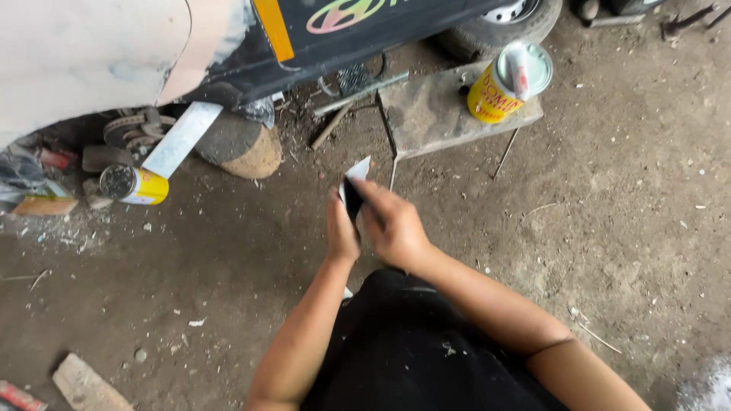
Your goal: The person uses a metal scraper to smooth a white surface on a vehicle, likely applying or leveling body filler. They repeatedly scrape the surface and occasionally wipe the tool on a second metal plate held in the other hand.
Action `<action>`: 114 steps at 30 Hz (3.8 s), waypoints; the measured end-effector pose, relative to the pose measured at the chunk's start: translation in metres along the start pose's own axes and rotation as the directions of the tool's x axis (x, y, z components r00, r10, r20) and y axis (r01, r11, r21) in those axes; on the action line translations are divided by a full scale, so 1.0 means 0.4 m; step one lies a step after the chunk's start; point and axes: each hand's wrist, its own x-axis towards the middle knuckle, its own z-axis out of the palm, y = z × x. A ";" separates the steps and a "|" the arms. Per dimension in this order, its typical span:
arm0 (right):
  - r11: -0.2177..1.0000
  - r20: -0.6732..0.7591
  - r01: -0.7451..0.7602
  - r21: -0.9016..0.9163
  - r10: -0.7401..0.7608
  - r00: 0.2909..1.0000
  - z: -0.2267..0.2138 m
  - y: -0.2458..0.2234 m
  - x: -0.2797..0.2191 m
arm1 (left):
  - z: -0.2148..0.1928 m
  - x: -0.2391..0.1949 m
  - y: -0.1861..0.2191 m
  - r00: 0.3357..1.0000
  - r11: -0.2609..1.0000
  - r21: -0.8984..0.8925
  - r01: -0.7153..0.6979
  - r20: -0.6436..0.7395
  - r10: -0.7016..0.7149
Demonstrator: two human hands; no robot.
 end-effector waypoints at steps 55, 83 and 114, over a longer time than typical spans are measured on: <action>0.969 0.287 -0.202 0.145 0.155 0.945 -0.108 0.138 -0.020 | 0.025 -0.101 0.216 0.989 0.744 0.660 -0.102 0.151 0.001; 0.451 0.153 -0.487 0.748 0.597 0.787 -0.203 0.227 0.033 | -0.129 -0.106 0.221 0.904 0.587 0.690 -0.424 0.361 0.228; 0.178 0.339 -0.661 0.729 0.746 0.574 0.423 0.220 0.044 | -0.631 -0.104 0.197 0.910 0.932 0.241 0.270 -0.381 -0.165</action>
